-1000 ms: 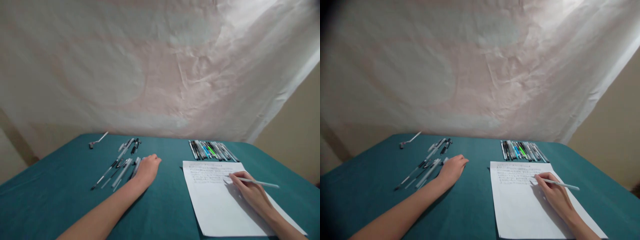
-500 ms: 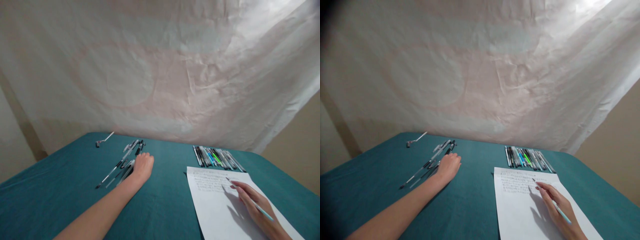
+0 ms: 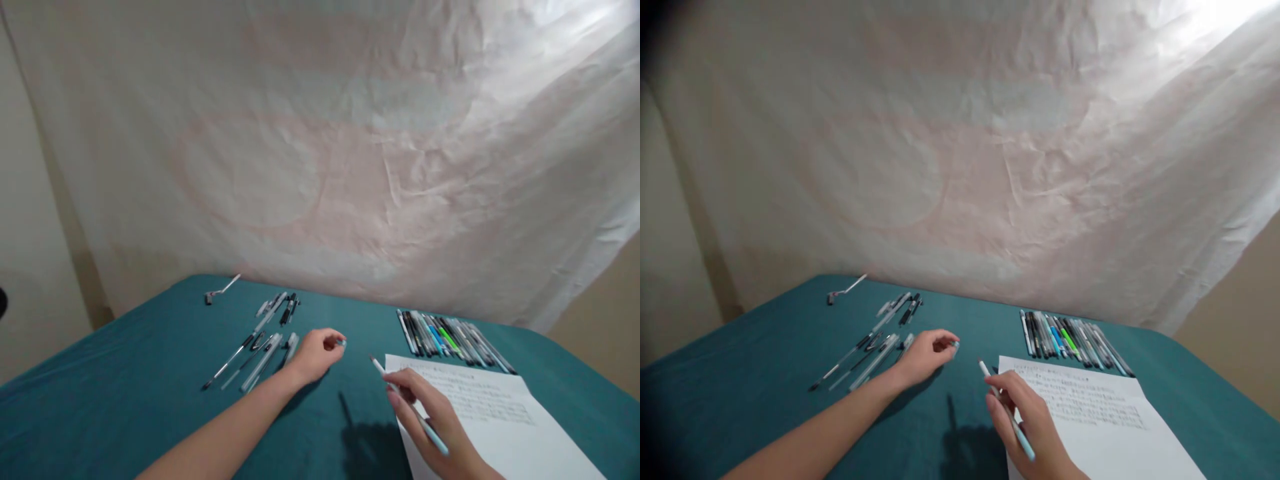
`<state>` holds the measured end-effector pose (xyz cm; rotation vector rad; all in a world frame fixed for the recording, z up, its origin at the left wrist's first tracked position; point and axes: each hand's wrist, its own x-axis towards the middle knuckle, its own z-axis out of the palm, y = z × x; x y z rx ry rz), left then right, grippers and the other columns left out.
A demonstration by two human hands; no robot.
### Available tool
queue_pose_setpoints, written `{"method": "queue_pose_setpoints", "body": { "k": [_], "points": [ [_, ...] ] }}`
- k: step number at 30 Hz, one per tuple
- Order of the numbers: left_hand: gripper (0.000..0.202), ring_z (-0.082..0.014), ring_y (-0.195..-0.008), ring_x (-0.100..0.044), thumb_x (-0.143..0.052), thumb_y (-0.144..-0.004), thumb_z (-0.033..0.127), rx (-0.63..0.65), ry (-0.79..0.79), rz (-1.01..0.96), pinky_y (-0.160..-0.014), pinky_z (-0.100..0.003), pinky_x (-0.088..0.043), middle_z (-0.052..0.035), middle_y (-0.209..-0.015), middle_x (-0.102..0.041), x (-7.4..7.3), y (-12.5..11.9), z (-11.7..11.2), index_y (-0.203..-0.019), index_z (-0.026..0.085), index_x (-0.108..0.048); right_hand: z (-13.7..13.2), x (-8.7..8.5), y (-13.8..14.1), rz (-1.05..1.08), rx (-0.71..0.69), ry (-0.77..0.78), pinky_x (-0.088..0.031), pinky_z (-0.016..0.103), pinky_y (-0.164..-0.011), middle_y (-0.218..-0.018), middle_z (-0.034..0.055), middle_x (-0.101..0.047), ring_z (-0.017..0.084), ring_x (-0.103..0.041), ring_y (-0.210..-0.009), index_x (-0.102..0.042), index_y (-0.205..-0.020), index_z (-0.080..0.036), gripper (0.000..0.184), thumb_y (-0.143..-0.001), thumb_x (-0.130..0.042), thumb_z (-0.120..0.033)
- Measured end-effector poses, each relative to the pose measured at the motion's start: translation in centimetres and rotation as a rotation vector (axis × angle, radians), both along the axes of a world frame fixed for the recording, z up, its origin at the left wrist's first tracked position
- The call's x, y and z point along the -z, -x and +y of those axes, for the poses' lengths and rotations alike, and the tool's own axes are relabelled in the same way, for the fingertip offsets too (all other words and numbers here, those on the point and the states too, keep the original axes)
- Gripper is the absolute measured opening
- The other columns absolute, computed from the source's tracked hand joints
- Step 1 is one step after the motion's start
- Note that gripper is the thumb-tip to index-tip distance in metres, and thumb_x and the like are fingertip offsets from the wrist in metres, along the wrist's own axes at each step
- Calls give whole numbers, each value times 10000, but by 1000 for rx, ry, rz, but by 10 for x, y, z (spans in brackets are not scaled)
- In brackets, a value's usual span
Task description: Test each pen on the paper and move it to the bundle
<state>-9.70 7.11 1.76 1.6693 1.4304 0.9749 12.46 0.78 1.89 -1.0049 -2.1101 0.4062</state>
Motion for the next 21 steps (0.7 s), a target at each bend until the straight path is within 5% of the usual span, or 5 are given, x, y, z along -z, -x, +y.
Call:
{"method": "queue_pose_setpoints", "body": {
  "k": [4,10,21],
  "points": [
    [210,-148,-800,-639,-500,-817,256,-23,152,-440,-689,-232,-481,-96,-871,-674,7,-14,-5,-981,131,-539,5,11,24,101,-47,-43,-440,243,-651,-858,39,-560,138,-548,-721,-462,-1077,-215,217,-873,-389,-192],
    [90,-87,-693,-628,-558,-784,173,-60,333,-864,-649,-166,-474,-73,-802,-669,15,-19,-8,-853,142,-508,7,35,20,20,-86,-56,-417,241,-631,-789,9,-526,124,-516,-668,-446,-1044,-216,211,-847,-425,-146],
    [162,-110,-679,-635,-637,-731,123,-31,418,-1025,-635,-187,-470,-61,-746,-676,18,-22,-11,-843,141,-521,2,24,22,5,-63,-16,-429,228,-627,-805,17,-550,117,-537,-662,-466,-1008,-206,163,-858,-416,-165]
  ]
}}
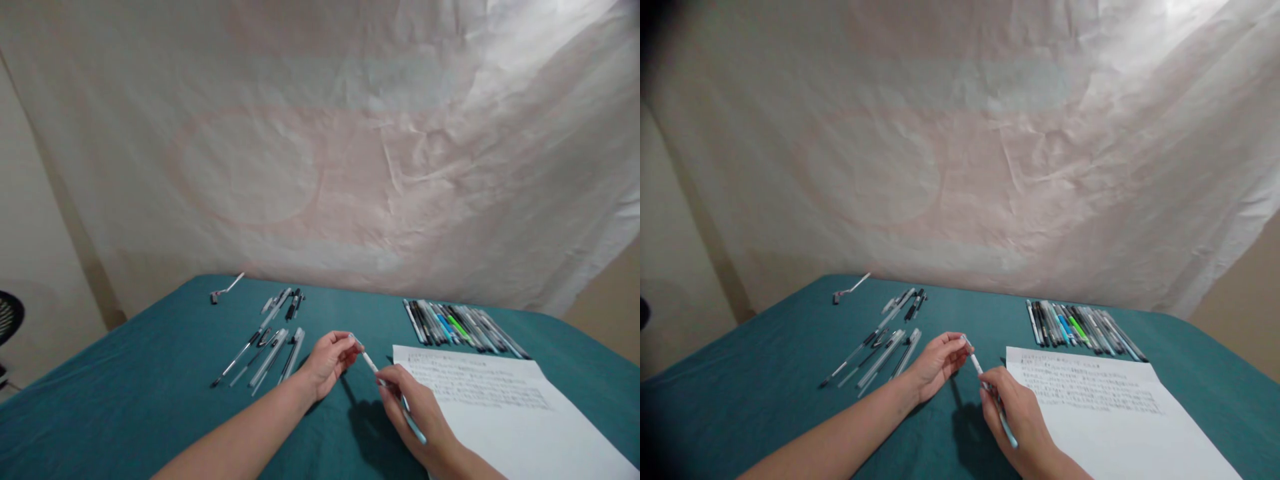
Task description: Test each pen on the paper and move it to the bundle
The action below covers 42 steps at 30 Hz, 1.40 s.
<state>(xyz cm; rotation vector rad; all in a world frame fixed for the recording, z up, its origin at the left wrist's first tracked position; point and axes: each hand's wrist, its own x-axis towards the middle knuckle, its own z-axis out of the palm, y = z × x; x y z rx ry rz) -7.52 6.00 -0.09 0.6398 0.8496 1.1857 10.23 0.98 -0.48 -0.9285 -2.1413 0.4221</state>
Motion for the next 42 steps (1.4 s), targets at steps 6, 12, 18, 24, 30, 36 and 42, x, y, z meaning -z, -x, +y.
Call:
{"method": "queue_pose_setpoints", "body": {
  "k": [6,12,18,24,30,36,42],
  "points": [
    [211,-127,-728,-633,-707,-687,209,42,-74,9,-717,-235,-468,-37,-749,-663,3,-4,-5,-813,148,-548,-3,-14,0,-10,-37,-5,-439,234,-647,-827,31,-544,120,-530,-681,-458,-1005,-202,168,-869,-374,-150],
    [268,-125,-694,-617,-705,-683,327,39,-161,102,-689,-250,-464,-30,-751,-658,5,-9,-9,-804,151,-543,0,-7,2,-37,-33,-76,-444,240,-645,-868,48,-544,127,-542,-704,-470,-1009,-215,218,-870,-327,-125],
    [257,-126,-647,-603,-664,-715,351,32,-244,214,-655,-255,-464,-16,-708,-643,7,-13,-11,-808,147,-540,5,8,5,-109,18,-179,-394,216,-547,-757,12,-514,105,-500,-567,-495,-886,-204,213,-862,-299,-123],
    [258,-128,-634,-596,-662,-713,354,46,-283,266,-645,-256,-466,-19,-704,-641,7,-13,-12,-809,144,-547,10,15,6,-77,32,-272,-363,211,-506,-714,6,-481,99,-473,-524,-491,-821,-196,214,-863,-287,-147],
    [267,-130,-635,-594,-650,-726,369,54,-300,273,-643,-258,-469,-22,-706,-639,9,-12,-10,-817,146,-535,11,18,4,-114,24,-280,-354,209,-503,-710,3,-466,100,-465,-524,-476,-830,-199,194,-853,-294,-137],
    [392,-143,-692,-626,-714,-672,326,87,-257,171,-710,-288,-468,-39,-784,-661,7,-13,-12,-937,154,-482,11,14,10,-198,71,-195,-395,213,-554,-817,27,-503,108,-512,-600,-482,-910,-203,187,-856,-318,-129],
    [465,-149,-706,-640,-734,-652,288,-39,-209,69,-743,-300,-473,-60,-816,-665,9,-10,-7,-995,153,-451,2,0,10,-111,15,-13,-433,249,-638,-893,34,-549,138,-541,-707,-438,-1072,-206,243,-830,-445,-231]
  ]
}}
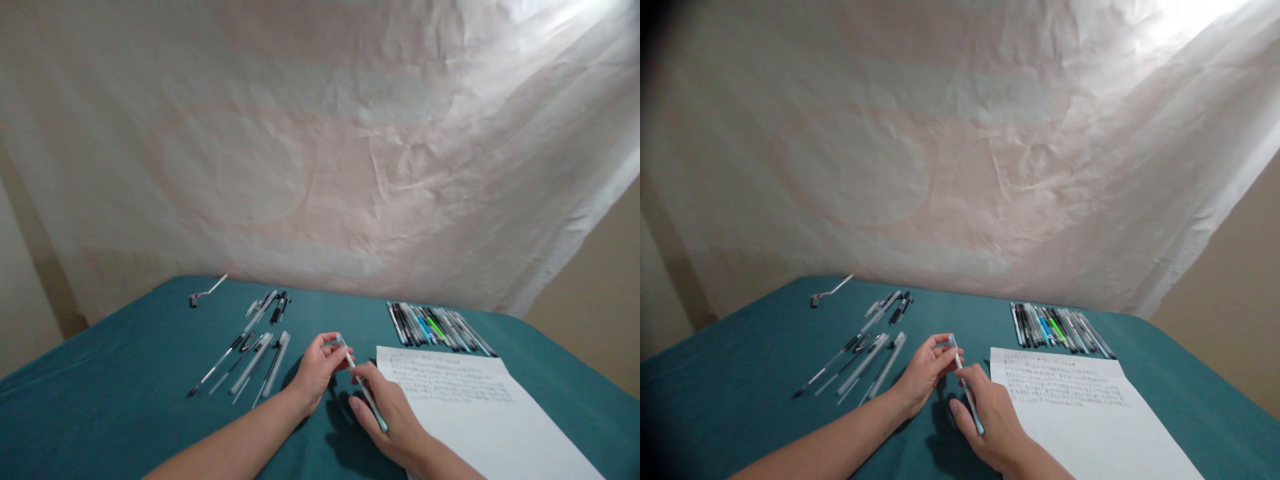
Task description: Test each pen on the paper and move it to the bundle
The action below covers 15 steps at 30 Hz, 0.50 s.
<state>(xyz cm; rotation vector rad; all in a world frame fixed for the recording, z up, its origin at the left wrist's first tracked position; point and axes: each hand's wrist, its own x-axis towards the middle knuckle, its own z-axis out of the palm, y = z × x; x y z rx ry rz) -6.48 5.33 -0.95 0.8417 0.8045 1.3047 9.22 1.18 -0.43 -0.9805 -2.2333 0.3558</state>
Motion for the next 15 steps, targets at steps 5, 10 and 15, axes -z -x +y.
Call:
{"method": "queue_pose_setpoints", "body": {
  "k": [5,10,15],
  "points": [
    [443,-155,-746,-644,-723,-668,261,-143,-27,-42,-778,-311,-478,-55,-816,-660,2,4,5,-989,160,-436,5,1,-8,205,117,146,-418,220,-561,-713,8,-554,116,-513,-597,-510,-901,-183,158,-876,-396,-290],
    [477,-173,-756,-650,-734,-645,308,-141,-38,1,-765,-318,-491,-60,-843,-658,3,4,6,-996,158,-448,21,-2,-5,226,161,310,-394,201,-491,-626,-11,-587,110,-519,-525,-560,-903,-165,205,-791,-543,-336],
    [514,-175,-800,-644,-734,-643,320,-162,-58,1,-787,-306,-479,-64,-863,-659,3,6,7,-1035,157,-445,37,-18,7,33,130,361,-336,189,-465,-561,-12,-600,109,-520,-510,-632,-695,-161,197,-769,-533,-313]
  ]
}}
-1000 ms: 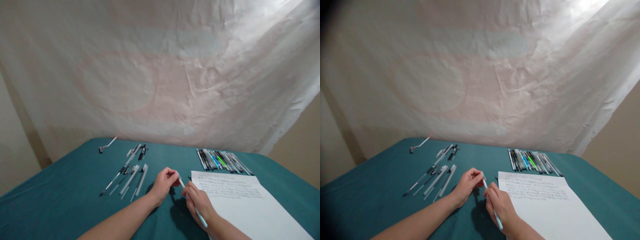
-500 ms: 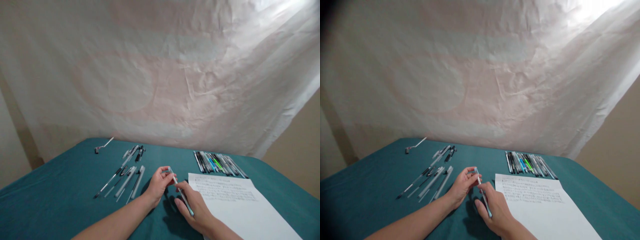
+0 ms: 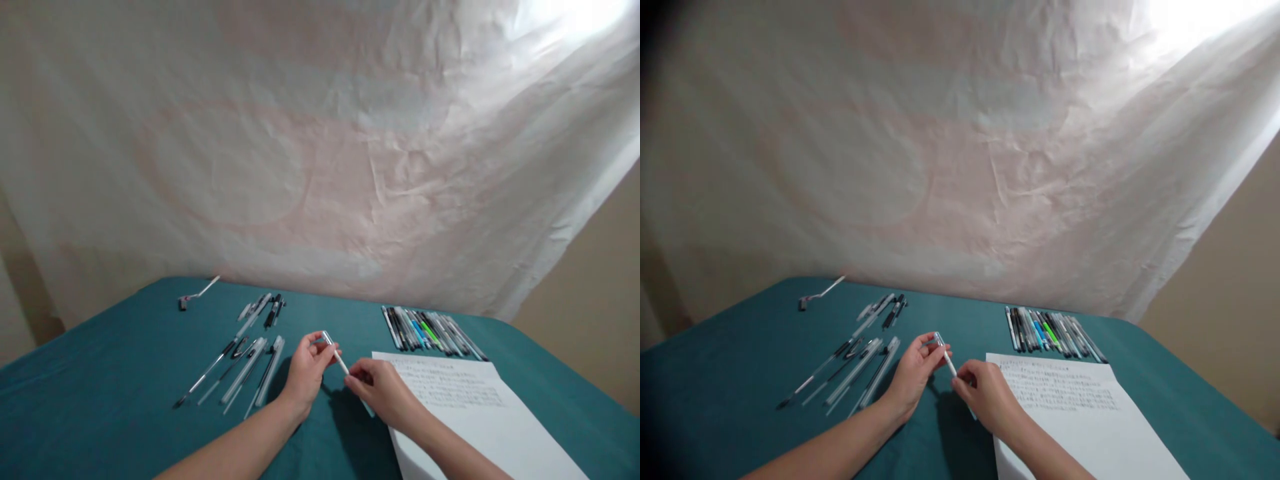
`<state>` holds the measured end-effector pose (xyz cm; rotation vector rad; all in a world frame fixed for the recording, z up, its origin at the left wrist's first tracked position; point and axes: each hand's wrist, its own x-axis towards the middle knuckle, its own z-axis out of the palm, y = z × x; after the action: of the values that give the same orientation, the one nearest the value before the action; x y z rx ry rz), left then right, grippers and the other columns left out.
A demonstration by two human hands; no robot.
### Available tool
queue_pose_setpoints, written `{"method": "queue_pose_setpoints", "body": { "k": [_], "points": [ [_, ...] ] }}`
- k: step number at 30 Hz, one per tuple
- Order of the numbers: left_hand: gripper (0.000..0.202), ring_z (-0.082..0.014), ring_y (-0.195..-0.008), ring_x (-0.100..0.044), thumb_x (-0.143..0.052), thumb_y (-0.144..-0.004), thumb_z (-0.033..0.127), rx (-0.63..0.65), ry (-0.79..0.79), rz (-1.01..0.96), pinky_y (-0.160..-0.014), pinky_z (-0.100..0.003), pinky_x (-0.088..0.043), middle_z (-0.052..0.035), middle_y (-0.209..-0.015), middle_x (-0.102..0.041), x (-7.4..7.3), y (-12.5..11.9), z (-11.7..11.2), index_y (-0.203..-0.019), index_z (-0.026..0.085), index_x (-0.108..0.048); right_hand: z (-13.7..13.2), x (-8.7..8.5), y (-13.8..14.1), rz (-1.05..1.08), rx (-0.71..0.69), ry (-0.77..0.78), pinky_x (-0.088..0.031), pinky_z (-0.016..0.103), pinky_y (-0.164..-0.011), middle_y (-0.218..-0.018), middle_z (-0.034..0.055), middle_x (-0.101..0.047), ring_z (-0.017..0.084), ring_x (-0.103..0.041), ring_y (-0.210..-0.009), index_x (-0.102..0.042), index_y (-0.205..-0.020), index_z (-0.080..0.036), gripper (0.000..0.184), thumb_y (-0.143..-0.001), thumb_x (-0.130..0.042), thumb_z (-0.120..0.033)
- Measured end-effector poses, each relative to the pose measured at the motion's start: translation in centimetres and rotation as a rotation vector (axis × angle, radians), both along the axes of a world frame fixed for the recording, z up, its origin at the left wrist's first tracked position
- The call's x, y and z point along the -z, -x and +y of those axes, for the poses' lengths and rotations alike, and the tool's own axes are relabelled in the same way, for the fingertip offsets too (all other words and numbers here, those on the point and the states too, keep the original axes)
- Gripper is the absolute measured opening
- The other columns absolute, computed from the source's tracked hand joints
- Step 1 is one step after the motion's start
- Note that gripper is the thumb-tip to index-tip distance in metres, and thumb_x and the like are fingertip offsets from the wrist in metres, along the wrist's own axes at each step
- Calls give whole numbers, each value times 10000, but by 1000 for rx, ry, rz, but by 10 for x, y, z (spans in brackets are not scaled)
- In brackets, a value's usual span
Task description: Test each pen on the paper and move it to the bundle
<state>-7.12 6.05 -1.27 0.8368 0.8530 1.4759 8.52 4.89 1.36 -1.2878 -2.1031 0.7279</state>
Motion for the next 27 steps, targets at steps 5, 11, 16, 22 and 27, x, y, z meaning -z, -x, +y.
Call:
{"method": "queue_pose_setpoints", "body": {
  "k": [5,11,16,22,27],
  "points": [
    [611,-159,-783,-628,-734,-646,312,-14,24,50,-749,-284,-469,-39,-812,-642,-1,0,-1,-1120,158,-381,51,-14,-16,-273,206,-51,-351,183,-504,-620,4,-643,112,-566,-550,-654,-719,-162,217,-778,-498,-301],
    [512,-126,-667,-588,-677,-697,329,39,24,176,-647,-244,-453,5,-731,-591,-5,-1,-3,-1082,153,-388,114,-3,-55,-437,441,-11,-344,218,-510,-541,78,-631,156,-591,-537,-650,-626,-122,226,-763,-500,-222],
    [412,-122,-629,-569,-594,-762,382,64,9,246,-616,-241,-433,-15,-744,-598,-5,0,-3,-1054,152,-417,131,14,-62,-543,537,-4,-358,231,-557,-733,133,-677,193,-626,-667,-652,-800,-104,145,-717,-556,-175],
    [317,-113,-603,-551,-488,-818,427,150,12,254,-576,-231,-411,-21,-727,-583,-2,0,-3,-948,139,-482,135,18,-67,-631,572,-51,-367,252,-677,-929,174,-651,234,-601,-886,-619,-872,-102,168,-731,-531,-133],
    [338,-108,-576,-545,-471,-811,465,226,-10,265,-554,-225,-396,-20,-706,-578,0,-1,-2,-878,136,-511,120,12,-62,-647,540,-119,-362,255,-702,-972,162,-623,225,-587,-910,-582,-946,-120,200,-762,-504,-137]
  ]
}}
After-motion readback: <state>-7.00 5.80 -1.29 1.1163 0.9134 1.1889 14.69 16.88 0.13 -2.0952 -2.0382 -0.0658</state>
